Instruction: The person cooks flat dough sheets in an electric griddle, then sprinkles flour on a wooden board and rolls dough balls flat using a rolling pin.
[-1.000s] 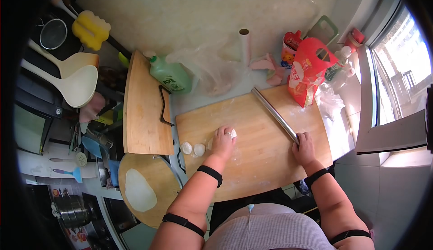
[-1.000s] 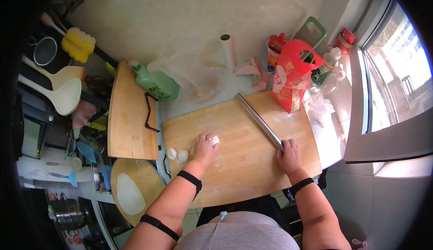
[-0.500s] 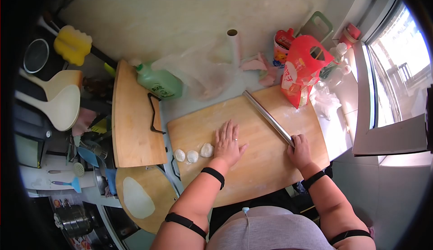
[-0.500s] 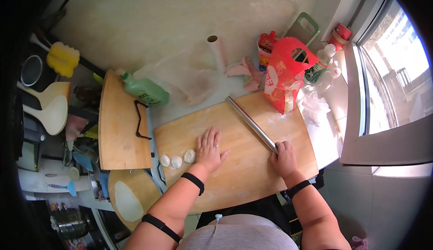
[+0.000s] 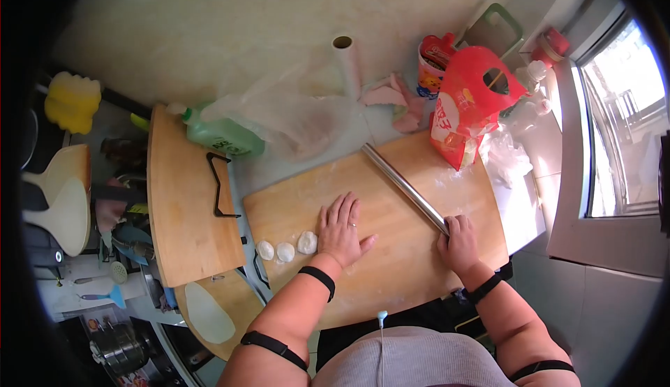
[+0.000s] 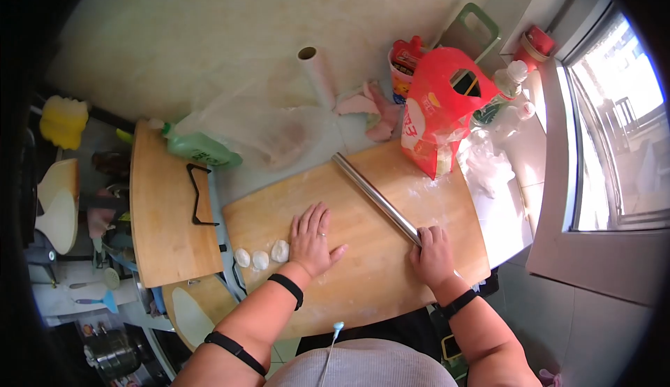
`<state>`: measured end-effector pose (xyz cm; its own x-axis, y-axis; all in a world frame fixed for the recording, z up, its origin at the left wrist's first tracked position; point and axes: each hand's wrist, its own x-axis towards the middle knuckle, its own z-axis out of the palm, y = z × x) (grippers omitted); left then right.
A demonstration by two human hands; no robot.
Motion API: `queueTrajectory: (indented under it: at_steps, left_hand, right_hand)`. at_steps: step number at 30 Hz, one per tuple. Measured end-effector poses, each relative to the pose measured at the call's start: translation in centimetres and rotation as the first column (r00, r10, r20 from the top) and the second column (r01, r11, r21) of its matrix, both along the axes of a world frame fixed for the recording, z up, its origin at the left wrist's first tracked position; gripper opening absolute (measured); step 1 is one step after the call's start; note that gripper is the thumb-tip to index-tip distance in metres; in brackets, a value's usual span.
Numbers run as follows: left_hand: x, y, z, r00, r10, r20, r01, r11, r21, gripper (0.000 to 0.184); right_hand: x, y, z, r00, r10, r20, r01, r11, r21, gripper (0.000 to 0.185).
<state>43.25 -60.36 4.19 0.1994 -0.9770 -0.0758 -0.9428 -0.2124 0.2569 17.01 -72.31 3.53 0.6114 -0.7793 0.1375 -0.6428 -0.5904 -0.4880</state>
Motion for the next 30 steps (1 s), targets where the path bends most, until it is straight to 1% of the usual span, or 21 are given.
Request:
queueTrajectory:
  at_steps: [6,7,8,9,11,12,13,14,15,17,18,19,20,21,22,24,26,27,28,29,30]
  left_hand:
    - [0.5,0.6,-2.1,0.999,0.018,0.029,-0.013,0.988,-0.152,0.075]
    - [1.5,0.5,-2.2,0.835,0.149,-0.529,-0.29,0.938,-0.192,0.064]
    - [2.4,0.6,-2.2,0.379,0.16,-0.911,-0.529,0.846,-0.071,0.054]
    - [3.1,1.1,-1.2,0.378,0.162,-0.912,-0.537,0.841,-0.073,0.054]
    - [4.2,2.0,1.2,0.491,0.483,-0.725,-0.532,0.825,0.189,0.05]
    - [4.3,2.6,1.0,0.49,0.481,-0.727,-0.536,0.824,0.184,0.05]
    - [4.2,3.3,0.4,0.744,0.429,-0.512,-0.386,0.902,0.194,0.046]
    - [4.0,3.6,0.0,0.921,0.291,-0.26,-0.229,0.942,0.245,0.042]
    - [3.4,3.8,0.2,0.923,0.28,-0.266,-0.22,0.947,0.232,0.042]
    - [2.1,3.9,1.0,0.975,0.207,-0.087,-0.198,0.976,0.094,0.04]
    - [1.8,3.6,1.3,0.975,0.204,-0.094,-0.196,0.977,0.088,0.04]
    - [1.4,3.3,1.7,0.944,0.288,-0.16,-0.24,0.934,0.266,0.044]
    - [1.1,3.2,2.1,0.902,0.38,-0.206,-0.263,0.859,0.439,0.049]
    - [0.8,3.2,2.6,0.9,0.384,-0.208,-0.267,0.86,0.436,0.049]
    - [0.4,3.4,3.1,0.853,0.437,-0.286,-0.27,0.837,0.476,0.051]
    - [0.2,4.5,2.0,0.792,0.492,-0.362,-0.271,0.814,0.514,0.054]
    - [-0.1,6.7,-1.8,0.527,0.482,-0.7,-0.404,0.867,0.293,0.049]
    - [-0.3,7.0,-1.8,0.519,0.488,-0.702,-0.415,0.862,0.293,0.049]
    - [-0.7,7.3,-1.8,0.608,0.509,-0.609,-0.445,0.854,0.27,0.046]
    - [-1.2,7.9,-1.9,0.682,0.531,-0.504,-0.473,0.845,0.25,0.043]
    - [-1.7,8.2,-0.9,0.668,0.549,-0.503,-0.488,0.833,0.261,0.043]
  right_hand:
    - [-2.0,-1.6,-1.0,0.998,0.044,-0.051,-0.048,0.996,-0.072,0.028]
    - [-2.5,-1.9,-1.1,0.997,0.024,-0.068,-0.032,0.994,-0.108,0.026]
    - [-2.8,-2.1,-1.2,0.997,0.03,-0.067,-0.038,0.993,-0.11,0.026]
    - [-2.9,-2.3,-1.1,0.997,0.034,-0.074,-0.042,0.992,-0.115,0.025]
    - [-2.9,-2.6,-1.1,0.995,0.04,-0.094,-0.052,0.99,-0.129,0.027]
    - [-2.4,-2.4,-0.5,0.995,0.044,-0.092,-0.056,0.989,-0.134,0.027]
    - [-1.9,-2.2,0.2,0.995,0.009,-0.1,-0.021,0.993,-0.117,0.029]
    - [-1.3,-2.0,1.0,0.994,-0.03,-0.109,0.018,0.994,-0.105,0.031]
    - [-0.5,-2.1,2.2,0.993,-0.039,-0.111,0.026,0.993,-0.119,0.031]
    - [1.5,-3.2,5.2,0.981,-0.001,0.194,0.036,0.983,-0.179,0.033]
    - [2.2,-4.2,6.9,0.966,-0.033,0.257,0.101,0.962,-0.255,0.031]
    - [3.0,-5.6,8.4,0.945,-0.056,0.323,0.165,0.932,-0.322,0.029]
    - [3.5,-7.6,9.3,0.911,-0.155,0.381,0.283,0.909,-0.306,0.026]
    - [4.0,-9.4,11.1,0.879,-0.184,0.44,0.33,0.9,-0.283,0.024]
    - [4.0,-11.3,12.0,0.87,-0.206,0.448,0.367,0.877,-0.311,0.017]
    - [4.1,-14.6,12.6,0.898,-0.225,0.379,0.361,0.869,-0.339,0.011]
    - [4.9,-16.8,12.0,0.975,-0.164,0.15,0.211,0.893,-0.398,0.012]
    - [5.7,-17.1,12.5,0.986,-0.092,0.137,0.142,0.897,-0.419,0.015]
    - [6.4,-17.4,12.7,0.988,-0.076,0.133,0.125,0.901,-0.416,0.015]
    - [6.9,-17.9,12.7,0.996,0.038,0.081,-0.002,0.913,-0.409,0.016]
    - [7.4,-18.2,12.6,0.988,0.153,0.031,-0.128,0.911,-0.393,0.016]
